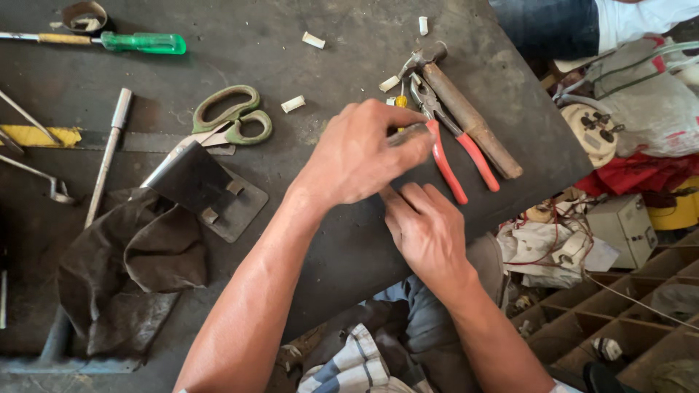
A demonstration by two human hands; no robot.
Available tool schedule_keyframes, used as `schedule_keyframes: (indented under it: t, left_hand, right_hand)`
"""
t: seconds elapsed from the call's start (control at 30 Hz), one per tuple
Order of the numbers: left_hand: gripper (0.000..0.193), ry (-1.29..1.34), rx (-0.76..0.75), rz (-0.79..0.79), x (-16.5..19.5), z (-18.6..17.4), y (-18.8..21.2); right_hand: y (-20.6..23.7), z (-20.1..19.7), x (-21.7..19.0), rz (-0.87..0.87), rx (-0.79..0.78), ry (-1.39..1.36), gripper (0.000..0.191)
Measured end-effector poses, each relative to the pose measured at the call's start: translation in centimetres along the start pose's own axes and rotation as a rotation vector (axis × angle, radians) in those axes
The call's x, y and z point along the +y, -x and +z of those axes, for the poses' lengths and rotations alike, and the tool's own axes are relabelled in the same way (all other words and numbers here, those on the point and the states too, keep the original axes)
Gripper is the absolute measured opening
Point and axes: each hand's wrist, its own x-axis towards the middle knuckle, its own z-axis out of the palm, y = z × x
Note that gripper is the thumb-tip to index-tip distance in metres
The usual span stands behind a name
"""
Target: The person hammers small white plastic inserts into the holes of a round metal ring on a workbench, then holds the ring and presses additional inserts into place by hand, working around the ring one piece at a time.
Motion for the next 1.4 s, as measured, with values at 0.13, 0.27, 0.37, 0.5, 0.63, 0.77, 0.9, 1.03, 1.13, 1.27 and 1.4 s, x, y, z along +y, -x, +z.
schedule_keyframes:
  t: [0.13,0.27,0.37,0.5,0.63,0.77,0.9,1.03,1.13,1.27,1.4]
  left_hand:
    - [0.050,-0.025,-0.049,-0.093,-0.13,0.14,-0.13]
    - [0.051,0.023,0.009,-0.039,-0.17,-0.06,-0.19]
    - [0.051,-0.052,-0.057,-0.135,-0.08,0.03,-0.28]
    - [0.052,0.027,-0.012,-0.077,-0.15,0.03,-0.25]
    - [0.049,-0.025,-0.016,-0.069,-0.19,0.24,-0.29]
    - [0.049,-0.024,-0.029,-0.054,-0.19,0.36,-0.25]
    - [0.050,0.041,-0.018,-0.092,-0.17,0.18,-0.27]
    - [0.047,-0.040,-0.036,-0.054,0.00,0.34,-0.21]
    - [0.050,-0.012,-0.038,-0.072,-0.16,0.25,-0.34]
    - [0.048,0.016,0.008,0.003,-0.41,0.28,-0.34]
    - [0.049,-0.064,-0.065,-0.097,-0.37,0.44,-0.34]
  right_hand:
    - [-0.14,0.01,0.09,-0.028,0.023,-0.002,0.022]
    - [-0.20,0.04,0.15,-0.020,-0.001,-0.025,0.036]
    - [-0.20,-0.01,0.22,-0.025,0.007,-0.023,0.028]
    - [-0.18,-0.08,0.28,-0.052,0.022,-0.027,0.025]
    - [-0.14,-0.14,0.44,-0.047,-0.005,-0.006,0.033]
    - [-0.31,0.11,0.75,-0.071,0.026,-0.015,0.022]
    - [0.09,-0.07,0.80,-0.063,-0.008,-0.039,0.040]
    - [0.09,0.14,0.74,-0.064,0.025,-0.026,0.030]
    - [-0.06,0.39,0.66,-0.057,0.036,-0.014,0.025]
    - [0.05,0.25,0.49,-0.040,0.009,-0.001,0.039]
    - [-0.16,0.11,0.48,-0.058,0.022,-0.013,0.019]
